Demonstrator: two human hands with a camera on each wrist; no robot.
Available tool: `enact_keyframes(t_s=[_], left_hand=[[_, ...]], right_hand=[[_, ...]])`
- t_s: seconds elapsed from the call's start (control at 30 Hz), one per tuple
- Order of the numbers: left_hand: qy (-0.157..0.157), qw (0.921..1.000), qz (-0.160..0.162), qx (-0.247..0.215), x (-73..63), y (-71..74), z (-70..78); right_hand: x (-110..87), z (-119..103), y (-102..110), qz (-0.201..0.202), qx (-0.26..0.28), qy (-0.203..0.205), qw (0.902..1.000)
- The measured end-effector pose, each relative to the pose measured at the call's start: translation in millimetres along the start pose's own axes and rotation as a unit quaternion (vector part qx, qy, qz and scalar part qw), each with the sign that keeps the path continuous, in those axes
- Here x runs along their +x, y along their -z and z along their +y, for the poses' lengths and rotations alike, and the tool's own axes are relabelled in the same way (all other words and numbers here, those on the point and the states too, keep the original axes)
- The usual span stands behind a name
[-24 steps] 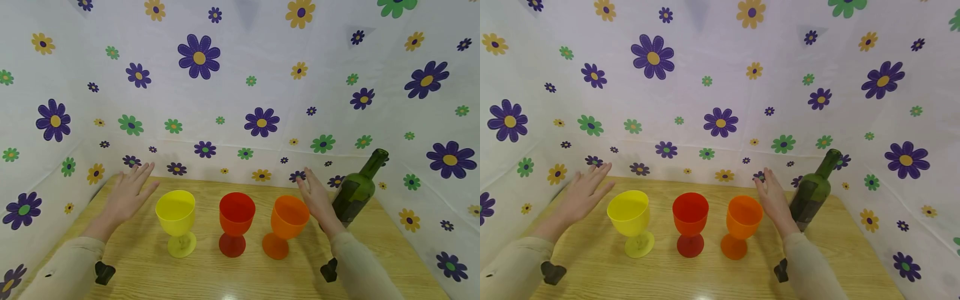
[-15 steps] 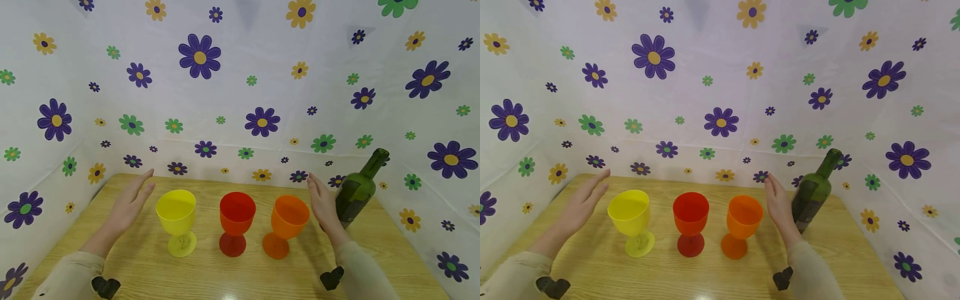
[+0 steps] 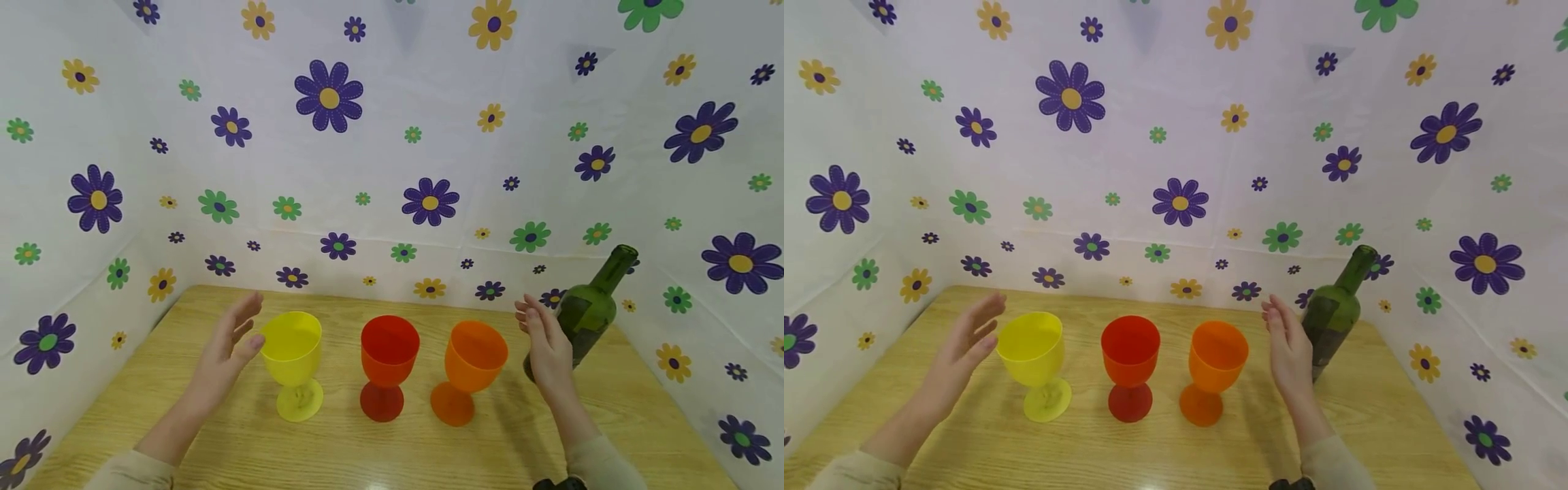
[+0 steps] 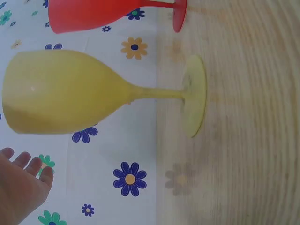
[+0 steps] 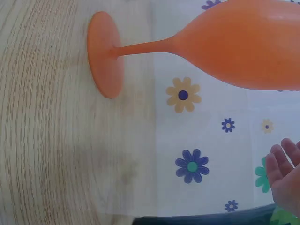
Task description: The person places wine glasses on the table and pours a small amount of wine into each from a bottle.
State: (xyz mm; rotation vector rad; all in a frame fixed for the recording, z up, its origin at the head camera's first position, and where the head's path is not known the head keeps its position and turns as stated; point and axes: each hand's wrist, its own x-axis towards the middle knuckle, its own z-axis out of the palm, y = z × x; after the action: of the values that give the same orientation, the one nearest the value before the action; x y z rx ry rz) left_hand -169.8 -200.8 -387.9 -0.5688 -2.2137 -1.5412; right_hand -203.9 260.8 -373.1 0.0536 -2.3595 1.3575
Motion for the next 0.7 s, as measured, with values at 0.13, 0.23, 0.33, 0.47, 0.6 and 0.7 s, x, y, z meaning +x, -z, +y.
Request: enact_keyframes(t_s=[0.13,0.23,0.33,0.47,0.6,0.7], left_hand=[[0.001,0.9995,0.003,0.033,-4.2,-5.0,1.2],[0.018,0.9975,0.001,0.068,-5.9,-8.3,3.3],[0.034,0.9961,-0.002,0.082,-7.0,-11.9,4.4],[0.05,0.9966,-0.005,0.066,-8.8,-16.8,3.0],[0.069,0.9962,-0.008,0.053,-10.5,-19.8,1.4],[0.081,0.9953,-0.012,0.052,-11.6,-20.8,0.9]], right_hand=[[-5.9,-4,9,0.049,-0.048,0.049,0.9964],[-7.2,-2,16,0.095,-0.078,0.116,0.9856],[-6.8,2,23,0.135,-0.112,0.196,0.9646],[-6.0,10,34,0.167,-0.161,0.245,0.9413],[-6.0,15,45,0.174,-0.188,0.19,0.9478],[-3.8,19,54,0.173,-0.191,0.124,0.9581]])
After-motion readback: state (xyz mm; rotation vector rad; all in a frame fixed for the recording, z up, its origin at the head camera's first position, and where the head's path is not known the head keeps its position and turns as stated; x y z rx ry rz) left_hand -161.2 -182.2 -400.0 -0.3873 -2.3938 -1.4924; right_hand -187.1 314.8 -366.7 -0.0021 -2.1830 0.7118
